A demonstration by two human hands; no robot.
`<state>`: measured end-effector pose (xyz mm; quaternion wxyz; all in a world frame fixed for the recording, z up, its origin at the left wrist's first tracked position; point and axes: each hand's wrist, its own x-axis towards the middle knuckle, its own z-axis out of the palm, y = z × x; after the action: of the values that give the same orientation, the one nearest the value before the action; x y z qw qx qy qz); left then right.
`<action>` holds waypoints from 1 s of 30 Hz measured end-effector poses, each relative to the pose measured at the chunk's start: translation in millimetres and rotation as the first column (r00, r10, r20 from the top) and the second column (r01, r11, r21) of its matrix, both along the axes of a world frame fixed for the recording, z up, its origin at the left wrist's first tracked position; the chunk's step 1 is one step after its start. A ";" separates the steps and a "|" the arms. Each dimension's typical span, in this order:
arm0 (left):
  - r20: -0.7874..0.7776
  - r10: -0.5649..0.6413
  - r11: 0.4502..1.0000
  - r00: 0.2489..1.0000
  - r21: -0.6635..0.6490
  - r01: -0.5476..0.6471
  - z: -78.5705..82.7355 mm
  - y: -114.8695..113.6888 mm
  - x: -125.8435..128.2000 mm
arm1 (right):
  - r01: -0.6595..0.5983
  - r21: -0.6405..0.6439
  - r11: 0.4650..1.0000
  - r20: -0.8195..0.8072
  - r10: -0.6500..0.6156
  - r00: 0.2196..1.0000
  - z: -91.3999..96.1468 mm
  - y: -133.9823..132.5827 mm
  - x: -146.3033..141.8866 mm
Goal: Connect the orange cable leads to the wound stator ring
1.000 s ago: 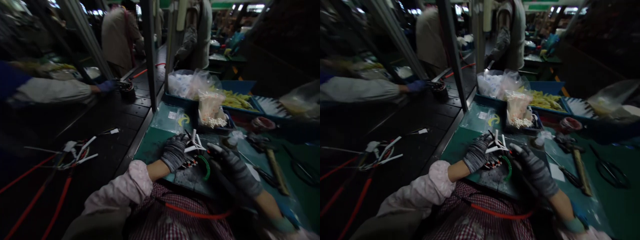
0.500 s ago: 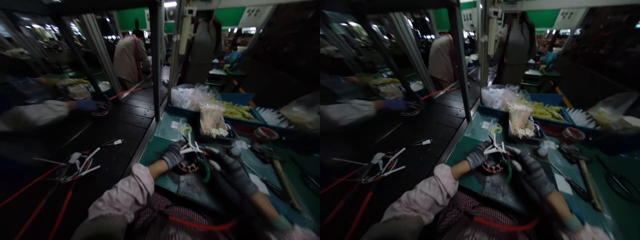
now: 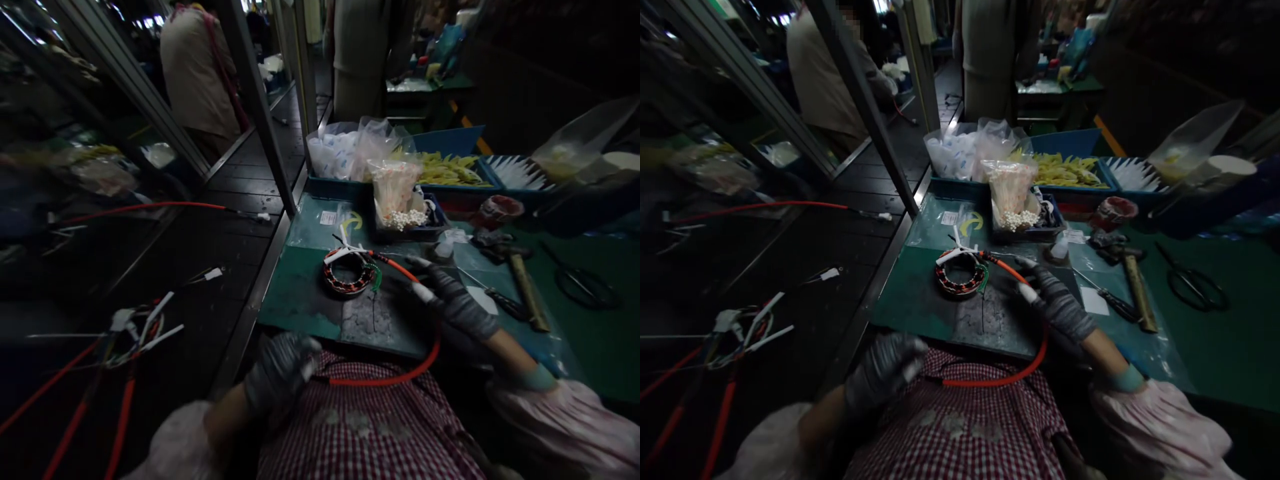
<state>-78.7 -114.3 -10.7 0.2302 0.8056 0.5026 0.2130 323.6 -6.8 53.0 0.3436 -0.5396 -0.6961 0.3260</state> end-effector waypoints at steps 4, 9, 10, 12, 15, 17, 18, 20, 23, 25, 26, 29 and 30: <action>-0.307 -0.033 0.936 0.951 -0.342 -0.078 -39.9 -73.7 -15.7 | 0.107 -0.136 0.985 -0.073 -0.117 0.990 -19.5 -30.4 -0.1; -0.352 0.066 0.901 0.934 -0.380 -0.208 -38.9 -77.6 -28.5 | 0.120 -0.108 0.987 -0.105 -0.131 0.986 -14.5 -34.7 2.9; -0.364 0.077 0.900 0.928 -0.374 -0.222 -35.1 -73.1 -27.9 | 0.125 -0.100 0.987 -0.113 -0.136 0.984 -11.9 -33.7 4.1; -0.375 0.050 0.900 0.926 -0.384 -0.204 -28.7 -63.4 -21.1 | 0.142 -0.115 0.983 -0.134 -0.157 0.979 -9.4 -34.0 6.3; -0.382 -0.076 0.892 0.921 -0.439 -0.108 -25.1 -53.9 -0.1 | 0.163 -0.227 0.960 -0.214 -0.212 0.954 -14.8 -45.5 6.8; -0.409 -0.135 0.883 0.903 -0.463 -0.078 -25.9 -52.1 13.9 | 0.161 -0.306 0.938 -0.285 -0.252 0.925 -22.2 -59.9 4.4; -0.430 -0.152 0.880 0.890 -0.469 -0.076 -27.0 -51.7 19.1 | 0.160 -0.333 0.929 -0.316 -0.270 0.910 -26.0 -67.4 2.7; -0.471 -0.185 0.872 0.862 -0.483 -0.077 -30.2 -50.9 25.2 | 0.157 -0.365 0.918 -0.358 -0.294 0.886 -31.8 -78.9 -0.2; -0.496 -0.268 0.851 0.826 -0.524 -0.039 -35.1 -48.3 26.7 | 0.189 -0.360 0.913 -0.325 -0.313 0.892 -32.6 -78.9 2.3; -0.508 -0.315 0.840 0.802 -0.542 -0.013 -35.9 -46.8 25.0 | 0.246 -0.285 0.926 -0.218 -0.313 0.924 -28.3 -66.6 11.1; -0.517 -0.326 0.839 0.791 -0.544 -0.009 -35.0 -46.5 23.3 | 0.276 -0.213 0.937 -0.151 -0.311 0.938 -25.7 -58.1 17.2; -0.549 -0.311 0.849 0.776 -0.528 -0.032 -26.2 -48.2 12.9 | 0.289 0.033 0.957 0.031 -0.290 0.957 -21.9 -31.5 36.9; -0.556 -0.295 0.855 0.777 -0.517 -0.046 -22.0 -49.8 8.1 | 0.269 0.093 0.959 0.076 -0.276 0.958 -22.7 -24.2 42.0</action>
<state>-70.7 -164.1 -32.7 0.2688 0.7740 0.5307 -0.2172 365.7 -31.1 30.2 0.3760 -0.6296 -0.6423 0.2229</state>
